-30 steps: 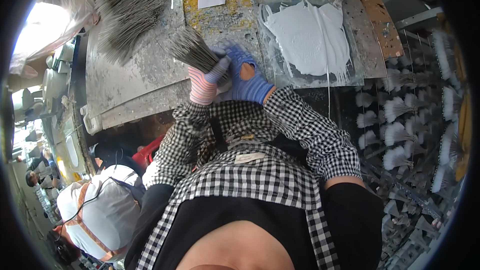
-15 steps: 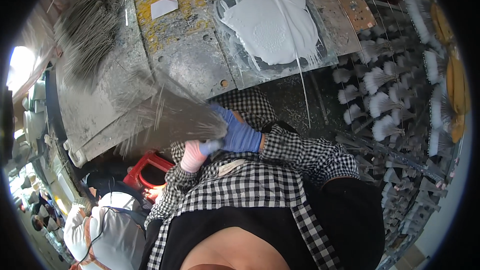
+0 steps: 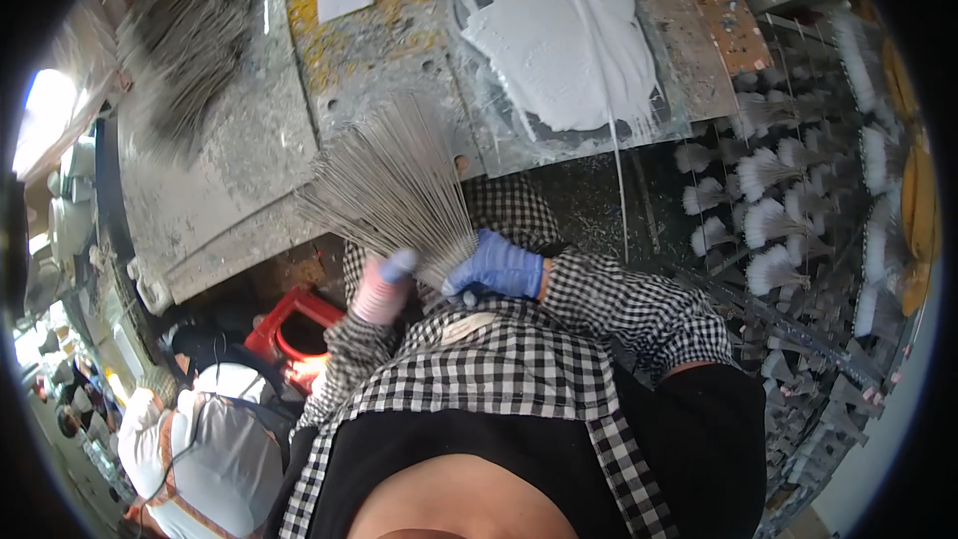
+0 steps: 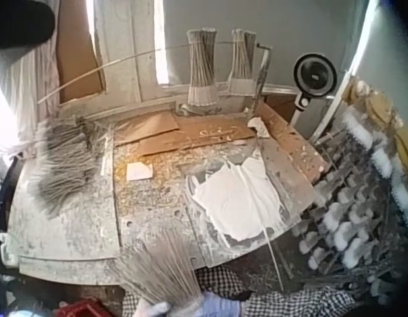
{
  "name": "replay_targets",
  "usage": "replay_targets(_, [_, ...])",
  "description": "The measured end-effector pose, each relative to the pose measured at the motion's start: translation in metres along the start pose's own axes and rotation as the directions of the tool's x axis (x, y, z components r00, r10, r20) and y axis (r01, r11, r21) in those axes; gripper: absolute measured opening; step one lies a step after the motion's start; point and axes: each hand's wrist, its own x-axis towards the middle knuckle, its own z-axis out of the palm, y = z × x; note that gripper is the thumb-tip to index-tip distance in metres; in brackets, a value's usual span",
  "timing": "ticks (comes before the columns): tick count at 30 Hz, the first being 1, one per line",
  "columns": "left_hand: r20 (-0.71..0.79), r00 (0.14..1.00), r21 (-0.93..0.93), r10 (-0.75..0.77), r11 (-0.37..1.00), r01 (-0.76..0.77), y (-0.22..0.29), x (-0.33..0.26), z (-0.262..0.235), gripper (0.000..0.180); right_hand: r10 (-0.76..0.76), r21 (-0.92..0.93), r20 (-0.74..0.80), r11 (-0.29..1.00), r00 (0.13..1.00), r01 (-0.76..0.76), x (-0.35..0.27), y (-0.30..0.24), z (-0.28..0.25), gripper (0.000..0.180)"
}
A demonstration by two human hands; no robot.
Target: The person is bundling and dipping brush bristles into a white coating substance.
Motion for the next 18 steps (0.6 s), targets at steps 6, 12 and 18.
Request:
replay_targets(6, [0.410,0.846,-0.300,0.341,0.926,-0.228,0.108,0.044,0.039,0.119,-0.116,-0.536,0.247,0.811,0.962,0.235,0.018,-0.027,-0.004,0.049])
replay_targets(12, [0.724,0.512,0.126,0.463,0.641,-0.757,0.194,0.027,0.092,0.077,-0.413,-0.512,0.548,0.522,0.727,0.682,0.022,-0.127,0.004,0.106])
replay_targets(18, [0.504,0.210,0.402,0.838,-0.012,-0.916,0.176,0.065,0.097,0.047,-0.842,-0.870,0.372,-0.168,0.392,0.463,0.032,-0.152,-0.001,0.125])
